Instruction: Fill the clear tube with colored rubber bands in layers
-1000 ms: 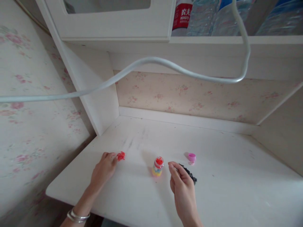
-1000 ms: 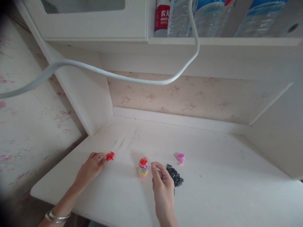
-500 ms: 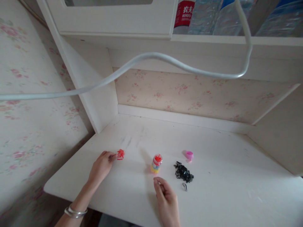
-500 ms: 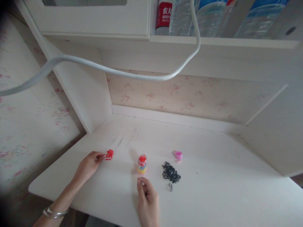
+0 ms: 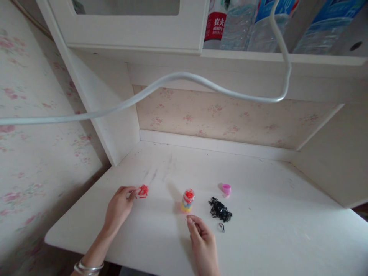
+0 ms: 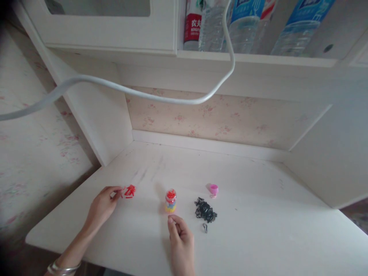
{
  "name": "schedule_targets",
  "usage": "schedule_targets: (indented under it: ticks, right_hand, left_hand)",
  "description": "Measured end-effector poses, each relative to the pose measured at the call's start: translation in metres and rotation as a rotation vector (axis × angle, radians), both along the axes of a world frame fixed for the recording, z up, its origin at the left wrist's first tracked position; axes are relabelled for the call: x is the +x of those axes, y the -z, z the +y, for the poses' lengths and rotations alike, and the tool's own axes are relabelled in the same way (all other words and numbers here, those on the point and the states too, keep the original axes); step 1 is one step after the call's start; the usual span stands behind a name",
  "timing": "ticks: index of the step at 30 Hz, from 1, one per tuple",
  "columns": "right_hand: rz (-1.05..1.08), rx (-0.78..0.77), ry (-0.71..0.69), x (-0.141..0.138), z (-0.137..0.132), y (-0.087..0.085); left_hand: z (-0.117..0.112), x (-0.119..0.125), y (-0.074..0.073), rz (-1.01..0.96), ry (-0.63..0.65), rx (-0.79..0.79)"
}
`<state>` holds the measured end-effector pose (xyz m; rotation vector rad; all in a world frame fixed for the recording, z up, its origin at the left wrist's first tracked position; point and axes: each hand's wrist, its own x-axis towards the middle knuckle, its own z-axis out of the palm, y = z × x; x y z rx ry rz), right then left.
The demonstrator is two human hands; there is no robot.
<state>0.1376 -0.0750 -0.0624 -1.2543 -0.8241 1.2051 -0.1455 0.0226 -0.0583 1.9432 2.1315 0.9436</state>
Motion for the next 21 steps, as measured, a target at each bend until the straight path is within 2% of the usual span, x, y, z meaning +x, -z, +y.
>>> schedule_targets:
  ticks: [3, 6, 11, 15, 18, 21]
  right_hand:
    - [0.039, -0.037, 0.0, 0.001, 0.001, 0.0]
    - [0.04, -0.041, -0.009, 0.0, 0.001, -0.001]
    - [0.058, -0.062, -0.019, 0.0, -0.002, -0.005]
    - [0.076, -0.07, -0.01, 0.0, -0.002, -0.008]
    - [0.066, -0.066, -0.001, 0.001, -0.002, -0.006]
    - [0.074, -0.054, -0.001, 0.002, -0.003, -0.002]
  left_hand:
    - [-0.004, 0.003, -0.007, 0.037, -0.013, 0.031]
    - [-0.009, 0.009, -0.021, 0.033, -0.022, -0.01]
    - [-0.016, 0.032, -0.042, -0.059, 0.031, -0.056]
    - [-0.023, 0.067, -0.056, -0.298, 0.171, -0.075]
    - [-0.03, 0.1, -0.074, -0.391, 0.312, -0.108]
    - [-0.035, 0.129, -0.093, -0.445, 0.46, -0.013]
